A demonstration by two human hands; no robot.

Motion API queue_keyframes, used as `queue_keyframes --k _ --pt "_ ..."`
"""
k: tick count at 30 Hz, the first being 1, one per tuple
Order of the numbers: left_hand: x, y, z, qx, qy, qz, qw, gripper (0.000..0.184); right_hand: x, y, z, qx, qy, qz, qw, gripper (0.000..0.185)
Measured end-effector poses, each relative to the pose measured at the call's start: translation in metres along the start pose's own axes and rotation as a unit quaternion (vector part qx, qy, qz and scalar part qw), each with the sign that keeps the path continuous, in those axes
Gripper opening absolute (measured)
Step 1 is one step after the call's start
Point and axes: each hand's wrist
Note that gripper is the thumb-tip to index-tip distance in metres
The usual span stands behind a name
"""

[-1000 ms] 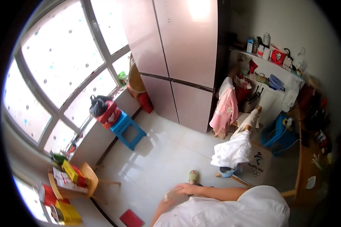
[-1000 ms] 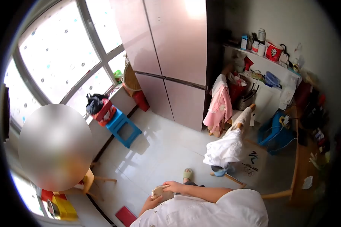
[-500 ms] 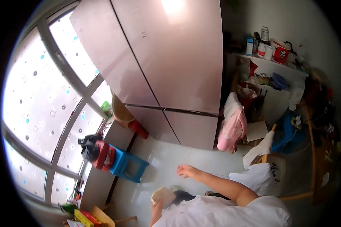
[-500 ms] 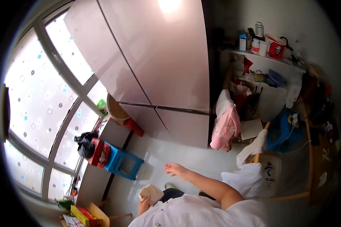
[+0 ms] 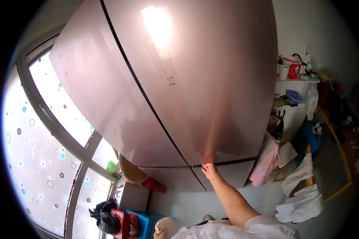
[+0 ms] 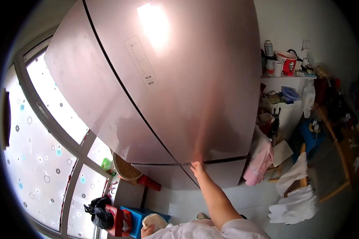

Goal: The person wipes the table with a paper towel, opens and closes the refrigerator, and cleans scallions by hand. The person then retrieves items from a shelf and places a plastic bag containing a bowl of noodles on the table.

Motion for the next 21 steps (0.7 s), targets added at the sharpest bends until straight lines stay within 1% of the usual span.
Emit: queue_keyframes --k 1,3,4,6,7,8,9,11,13,15,16,19,21 --pt "0.015 0.007 -0.003 0.028 -0.044 -0.019 0.998 0.032 -0.004 0.015 -0.004 0.022 0.053 0.018 0.998 0.043" --pt "0.044 0.018 0.0 0.017 -0.06 -0.016 0.998 0.031 -0.002 0.035 -0.014 0.064 0.157 0.05 0.984 0.042" --pt "0.058 0.027 0.001 0.006 -0.097 0.001 0.995 0.03 0.0 0.036 -0.018 0.086 0.151 0.077 0.982 0.044" --pt "0.082 0.059 -0.005 0.05 -0.006 0.051 0.997 0.052 0.004 0.031 -0.016 0.083 0.085 0.088 0.989 0.041" --pt "0.083 0.073 -0.016 0.071 0.038 0.078 0.994 0.064 0.005 0.025 -0.014 0.083 0.051 0.091 0.991 0.04" --pt "0.04 0.077 -0.098 -0.016 0.081 -0.012 0.997 0.034 0.006 0.02 -0.013 0.088 0.038 0.073 0.993 0.038" --pt "0.027 0.083 -0.121 -0.007 0.066 -0.02 0.998 0.033 0.006 0.018 -0.016 0.093 0.024 0.055 0.994 0.036" --pt "0.044 0.115 -0.092 -0.068 0.019 0.034 0.997 0.032 0.004 0.001 -0.023 0.104 -0.008 0.025 0.994 0.03" --pt "0.029 0.128 -0.103 -0.067 -0.012 0.042 0.997 0.032 0.025 -0.004 -0.033 0.063 -0.008 0.008 0.998 0.028" --pt "0.018 0.133 -0.1 -0.067 -0.037 0.055 0.996 0.032 0.05 -0.027 -0.046 0.065 -0.031 -0.003 0.997 0.028" --pt "0.011 0.141 -0.09 -0.072 -0.047 0.063 0.994 0.031 0.062 -0.041 -0.052 0.062 -0.044 -0.024 0.997 0.032" --pt "-0.014 0.139 -0.088 -0.079 -0.049 0.094 0.991 0.031 0.089 -0.11 -0.059 0.046 -0.069 -0.012 0.997 0.048" --pt "-0.033 0.133 -0.08 -0.078 -0.057 0.107 0.99 0.03 0.123 -0.147 -0.065 0.016 -0.112 -0.029 0.993 0.05"
Point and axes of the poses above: each hand's wrist, its own y-axis towards the middle knuckle, its own x-axis out of the back of the hand, z = x × y, and after that the axes turned 15 degrees about -x, right-handed
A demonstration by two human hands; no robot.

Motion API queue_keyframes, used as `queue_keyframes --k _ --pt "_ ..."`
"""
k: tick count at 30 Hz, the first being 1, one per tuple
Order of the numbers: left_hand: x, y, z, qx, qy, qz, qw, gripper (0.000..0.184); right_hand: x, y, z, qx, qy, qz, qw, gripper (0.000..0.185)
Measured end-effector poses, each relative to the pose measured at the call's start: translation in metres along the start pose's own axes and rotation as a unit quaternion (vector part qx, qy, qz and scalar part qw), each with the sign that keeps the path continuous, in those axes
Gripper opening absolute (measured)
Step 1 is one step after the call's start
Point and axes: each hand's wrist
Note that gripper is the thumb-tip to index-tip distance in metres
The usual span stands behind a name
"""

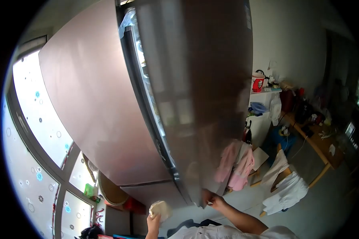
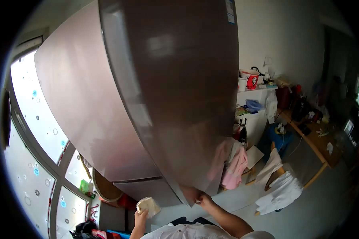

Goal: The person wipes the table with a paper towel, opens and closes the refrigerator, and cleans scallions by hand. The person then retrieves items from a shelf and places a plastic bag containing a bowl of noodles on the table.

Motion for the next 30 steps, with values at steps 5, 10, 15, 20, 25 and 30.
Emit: queue_keyframes --k 5,10,15,20,25,30 --pt "-0.045 -0.018 0.019 0.02 -0.016 0.072 0.997 0.03 0.048 -0.124 0.006 0.09 0.001 -0.119 0.989 0.049" --pt "-0.075 -0.032 0.028 0.052 0.006 0.133 0.99 0.035 0.103 -0.211 0.033 0.31 0.091 -0.197 0.926 0.047" --pt "-0.102 -0.02 0.014 0.159 -0.1 0.128 0.974 0.042 0.125 -0.253 0.095 0.333 0.142 -0.292 0.885 0.052" --pt "-0.146 0.06 -0.019 0.149 -0.125 0.159 0.968 0.035 0.21 -0.222 0.125 0.404 0.185 -0.281 0.85 0.055" --pt "-0.215 0.17 -0.077 0.029 -0.164 0.169 0.971 0.032 0.201 -0.219 0.121 0.453 0.232 -0.257 0.821 0.053" --pt "-0.285 0.28 -0.159 -0.115 -0.229 0.116 0.96 0.03 0.202 -0.205 0.118 0.519 0.273 -0.172 0.791 0.049"
Point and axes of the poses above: each hand's wrist, its own y-axis towards the middle knuckle, its own x-axis out of the back of the hand, z = x × y, and after that the axes turned 15 degrees about -x, right-handed
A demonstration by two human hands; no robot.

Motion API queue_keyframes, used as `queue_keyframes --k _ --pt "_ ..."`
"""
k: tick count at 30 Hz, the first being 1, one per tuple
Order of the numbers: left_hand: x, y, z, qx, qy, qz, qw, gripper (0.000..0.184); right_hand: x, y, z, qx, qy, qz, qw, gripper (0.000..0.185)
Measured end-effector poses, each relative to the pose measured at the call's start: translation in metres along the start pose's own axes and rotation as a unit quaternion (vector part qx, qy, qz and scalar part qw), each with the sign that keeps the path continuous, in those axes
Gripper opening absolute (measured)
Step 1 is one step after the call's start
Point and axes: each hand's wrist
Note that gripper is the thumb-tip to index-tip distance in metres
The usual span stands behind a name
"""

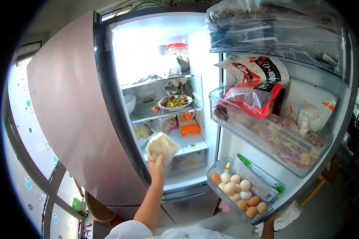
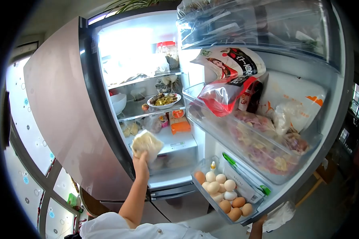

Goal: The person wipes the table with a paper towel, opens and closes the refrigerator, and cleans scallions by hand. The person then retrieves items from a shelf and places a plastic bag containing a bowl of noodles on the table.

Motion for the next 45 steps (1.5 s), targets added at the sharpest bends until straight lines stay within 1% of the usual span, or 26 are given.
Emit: queue_keyframes --k 2,3,4,6,7,8,10,11,12,14,15,17,19,20,21,22,23,26,27,29,32,36,38,39,42,45 --pt "-0.023 0.059 -0.013 -0.066 -0.035 -0.029 0.997 0.029 0.001 -0.004 -0.005 0.054 -0.022 0.026 0.998 0.049" --pt "-0.034 0.09 -0.022 -0.097 -0.057 -0.048 0.992 0.029 0.015 0.004 -0.011 0.086 -0.005 0.114 0.99 0.051" --pt "-0.044 0.121 -0.031 -0.124 -0.083 -0.069 0.986 0.029 0.028 0.013 -0.015 0.035 0.067 0.06 0.995 0.055" --pt "-0.059 0.182 -0.05 -0.164 -0.136 -0.111 0.971 0.028 0.053 0.028 -0.021 0.012 0.108 -0.002 0.994 0.056" --pt "-0.064 0.213 -0.061 -0.167 -0.167 -0.127 0.963 0.027 0.051 0.023 -0.021 0.023 0.081 0.04 0.996 0.057" --pt "-0.066 0.24 -0.074 -0.148 -0.193 -0.142 0.959 0.027 0.048 0.022 -0.02 0.034 0.061 0.039 0.997 0.057" --pt "-0.071 0.269 -0.1 -0.064 -0.198 -0.162 0.965 0.024 0.038 0.017 -0.02 0.047 0.042 0.02 0.998 0.058" --pt "-0.071 0.262 -0.109 -0.064 -0.17 -0.118 0.976 0.022 0.035 0.017 -0.02 0.051 0.036 0.011 0.998 0.058" --pt "-0.078 0.259 -0.11 -0.095 -0.194 -0.126 0.968 0.018 0.033 0.016 -0.02 0.054 0.032 0.004 0.998 0.058" --pt "-0.087 0.213 -0.102 -0.194 -0.067 -0.119 0.971 0.034 0.032 0.012 -0.021 0.056 0.018 -0.012 0.998 0.058" --pt "-0.096 0.181 -0.09 -0.243 -0.062 -0.104 0.962 0.044 0.033 0.01 -0.021 0.058 0.007 -0.021 0.998 0.058" --pt "-0.105 0.1 -0.064 -0.314 0.002 -0.022 0.949 0.063 0.041 0.005 -0.02 0.067 -0.018 -0.044 0.997 0.059" --pt "-0.108 0.008 -0.061 -0.342 0.118 0.078 0.929 0.072 0.051 -0.003 -0.022 0.073 -0.066 -0.056 0.993 0.059" --pt "-0.107 -0.025 -0.064 -0.364 0.167 0.105 0.91 0.071 0.054 -0.007 -0.024 0.076 -0.1 -0.06 0.99 0.059" --pt "-0.107 -0.059 -0.068 -0.386 0.212 0.13 0.888 0.069 0.062 -0.012 -0.022 0.046 -0.15 -0.036 0.987 0.063" --pt "-0.103 -0.081 -0.069 -0.429 0.245 0.144 0.858 0.067 0.063 -0.021 -0.018 0.02 -0.201 -0.01 0.979 0.067" --pt "-0.099 -0.104 -0.071 -0.471 0.275 0.153 0.824 0.065 0.063 -0.03 -0.02 0.0 -0.237 -0.016 0.971 0.067" --pt "-0.093 -0.169 -0.081 -0.571 0.354 0.145 0.726 0.059 0.02 -0.058 -0.024 -0.057 -0.301 -0.03 0.951 0.068" --pt "-0.087 -0.189 -0.077 -0.566 0.34 0.148 0.736 0.06 0.005 -0.067 -0.025 -0.073 -0.32 -0.031 0.944 0.068" --pt "-0.084 -0.226 -0.085 -0.585 0.334 0.173 0.719 0.066 -0.018 -0.077 -0.03 -0.091 -0.344 -0.022 0.934 0.068" --pt "-0.086 -0.271 -0.084 -0.585 0.301 0.247 0.711 0.072 -0.042 -0.091 -0.03 -0.109 -0.372 -0.003 0.922 0.069" --pt "-0.078 -0.321 -0.069 -0.509 0.338 0.36 0.706 0.085 -0.066 -0.103 -0.029 -0.125 -0.399 0.023 0.908 0.069" --pt "-0.084 -0.34 -0.075 -0.462 0.403 0.386 0.689 0.086 -0.077 -0.106 -0.029 -0.132 -0.412 0.037 0.901 0.069" --pt "-0.086 -0.343 -0.074 -0.45 0.367 0.359 0.731 0.084 -0.081 -0.108 -0.029 -0.133 -0.42 0.044 0.897 0.07" --pt "-0.091 -0.343 -0.08 -0.445 0.327 0.283 0.784 0.084 -0.094 -0.115 -0.031 -0.14 -0.437 0.059 0.887 0.07" --pt "-0.089 -0.341 -0.098 -0.45 0.371 0.305 0.753 0.082 -0.102 -0.124 -0.034 -0.146 -0.455 0.069 0.876 0.07"
Point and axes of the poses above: each hand's wrist, its own y-axis towards the middle knuckle, its own x-axis out of the back of the hand, z = x × y, and after that the axes turned 15 degrees about -x, right-handed
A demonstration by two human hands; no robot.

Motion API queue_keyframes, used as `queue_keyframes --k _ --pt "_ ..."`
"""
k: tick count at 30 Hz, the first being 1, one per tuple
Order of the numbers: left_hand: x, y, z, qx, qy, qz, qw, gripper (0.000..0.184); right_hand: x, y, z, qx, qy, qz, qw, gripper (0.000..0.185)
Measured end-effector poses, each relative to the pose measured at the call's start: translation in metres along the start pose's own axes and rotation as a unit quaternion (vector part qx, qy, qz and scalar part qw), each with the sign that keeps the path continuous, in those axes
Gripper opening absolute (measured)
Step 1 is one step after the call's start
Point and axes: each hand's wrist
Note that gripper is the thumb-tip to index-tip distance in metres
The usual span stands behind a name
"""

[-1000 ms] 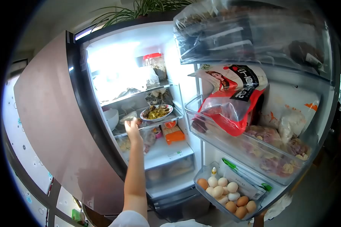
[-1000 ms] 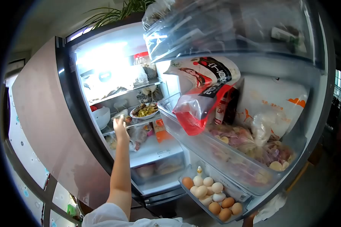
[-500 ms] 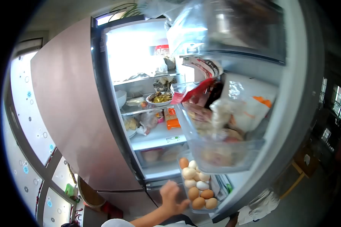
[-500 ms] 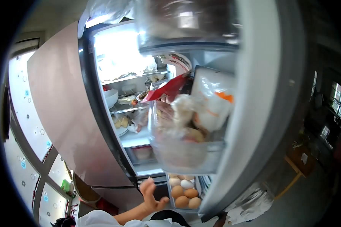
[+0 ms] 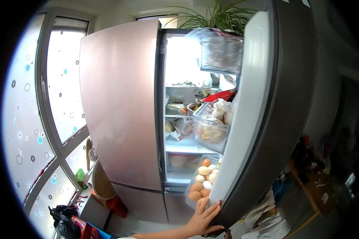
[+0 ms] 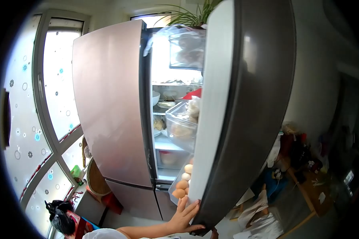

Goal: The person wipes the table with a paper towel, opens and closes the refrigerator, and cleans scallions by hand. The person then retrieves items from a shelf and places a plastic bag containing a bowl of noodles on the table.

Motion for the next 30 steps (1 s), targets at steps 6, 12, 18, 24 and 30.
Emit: queue_keyframes --k 6,12,18,24,30 --pt "0.014 0.02 -0.02 -0.02 -0.043 0.103 0.993 0.07 -0.015 -0.016 0.005 -0.004 -0.019 0.006 1.0 0.071" --pt "0.004 0.003 -0.033 0.004 -0.065 0.055 0.996 0.061 -0.001 -0.032 -0.001 -0.013 -0.026 -0.019 0.999 0.072" --pt "0.012 -0.007 -0.038 0.056 -0.107 0.069 0.99 0.058 0.02 -0.051 -0.015 -0.024 -0.007 -0.048 0.999 0.073" --pt "0.013 -0.011 -0.04 0.068 -0.107 0.074 0.989 0.059 0.037 -0.059 -0.029 -0.032 0.019 -0.066 0.997 0.074" --pt "0.0 -0.018 -0.042 0.06 -0.123 0.097 0.986 0.06 0.037 -0.05 -0.044 -0.008 0.048 -0.046 0.998 0.078"
Point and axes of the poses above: each hand's wrist, its own y-axis towards the middle knuckle, its own x-axis out of the back of the hand, z = x × y, and after that the axes turned 15 degrees about -x, right-handed
